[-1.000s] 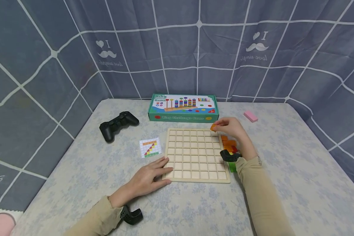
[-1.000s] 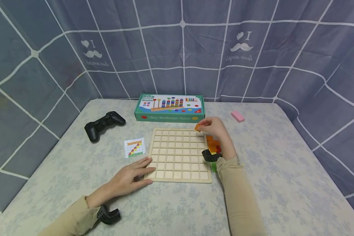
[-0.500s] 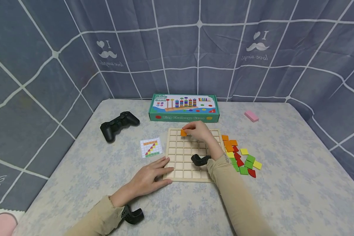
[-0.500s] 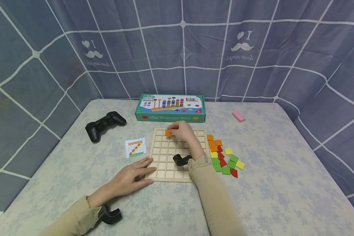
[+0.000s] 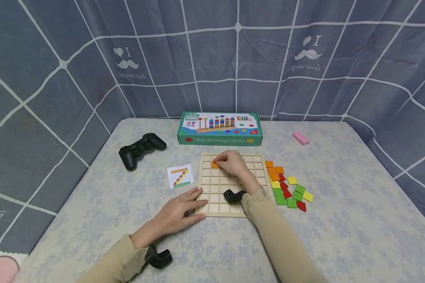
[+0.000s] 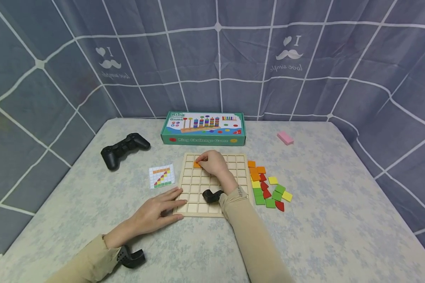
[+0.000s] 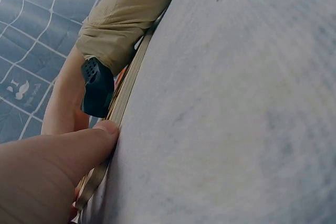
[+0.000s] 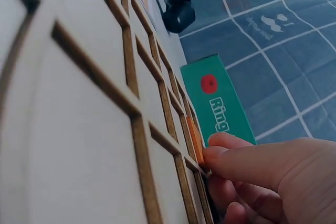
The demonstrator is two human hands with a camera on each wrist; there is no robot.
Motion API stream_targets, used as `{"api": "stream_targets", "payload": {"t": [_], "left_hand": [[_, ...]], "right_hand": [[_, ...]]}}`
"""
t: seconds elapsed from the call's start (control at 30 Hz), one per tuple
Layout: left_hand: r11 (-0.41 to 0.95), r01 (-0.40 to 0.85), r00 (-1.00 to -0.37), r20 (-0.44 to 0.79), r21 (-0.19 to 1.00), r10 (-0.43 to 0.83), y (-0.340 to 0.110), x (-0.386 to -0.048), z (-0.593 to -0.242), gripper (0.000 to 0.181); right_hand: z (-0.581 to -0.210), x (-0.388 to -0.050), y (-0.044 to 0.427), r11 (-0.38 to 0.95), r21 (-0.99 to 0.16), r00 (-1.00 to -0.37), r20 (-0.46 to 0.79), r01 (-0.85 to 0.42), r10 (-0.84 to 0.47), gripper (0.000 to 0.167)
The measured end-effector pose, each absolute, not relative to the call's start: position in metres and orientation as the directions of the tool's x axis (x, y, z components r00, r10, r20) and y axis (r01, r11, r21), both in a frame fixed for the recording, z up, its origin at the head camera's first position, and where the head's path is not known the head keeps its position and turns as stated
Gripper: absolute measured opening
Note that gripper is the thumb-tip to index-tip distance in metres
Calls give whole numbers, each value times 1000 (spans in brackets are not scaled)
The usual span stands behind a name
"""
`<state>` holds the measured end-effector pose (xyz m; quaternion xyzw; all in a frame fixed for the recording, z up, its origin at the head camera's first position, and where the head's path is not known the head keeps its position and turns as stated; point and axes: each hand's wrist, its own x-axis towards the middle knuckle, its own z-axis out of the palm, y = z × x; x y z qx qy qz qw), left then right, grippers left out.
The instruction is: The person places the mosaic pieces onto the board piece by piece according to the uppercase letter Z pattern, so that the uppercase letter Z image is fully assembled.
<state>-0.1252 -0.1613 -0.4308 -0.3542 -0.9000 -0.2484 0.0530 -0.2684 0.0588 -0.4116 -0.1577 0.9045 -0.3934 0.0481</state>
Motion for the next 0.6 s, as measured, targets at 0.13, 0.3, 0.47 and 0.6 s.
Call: {"api": "stream_targets", "payload": {"t": [0.13,0.3,0.47,0.6], "left_hand": [[629,649,-754,251,427,607,-161,-125,-432,46],[627,649,-753,247,431,609,-162,-125,-432,46],[622,657,-747,258,425,613,-162,-125,-432,46],[620,662,-742,258,420,618,-162,-125,-432,45]], "right_hand": [[-409,-269,65,638,-730,-948,41,-244,-316,23],[-397,-272,89,525,-825,-950,44,-210,-310,35],[-382,-272,122,413,-876,-923,85,-249,-375,37],[-378,-271,147,395,-884,-909,72,-249,-412,40]]}}
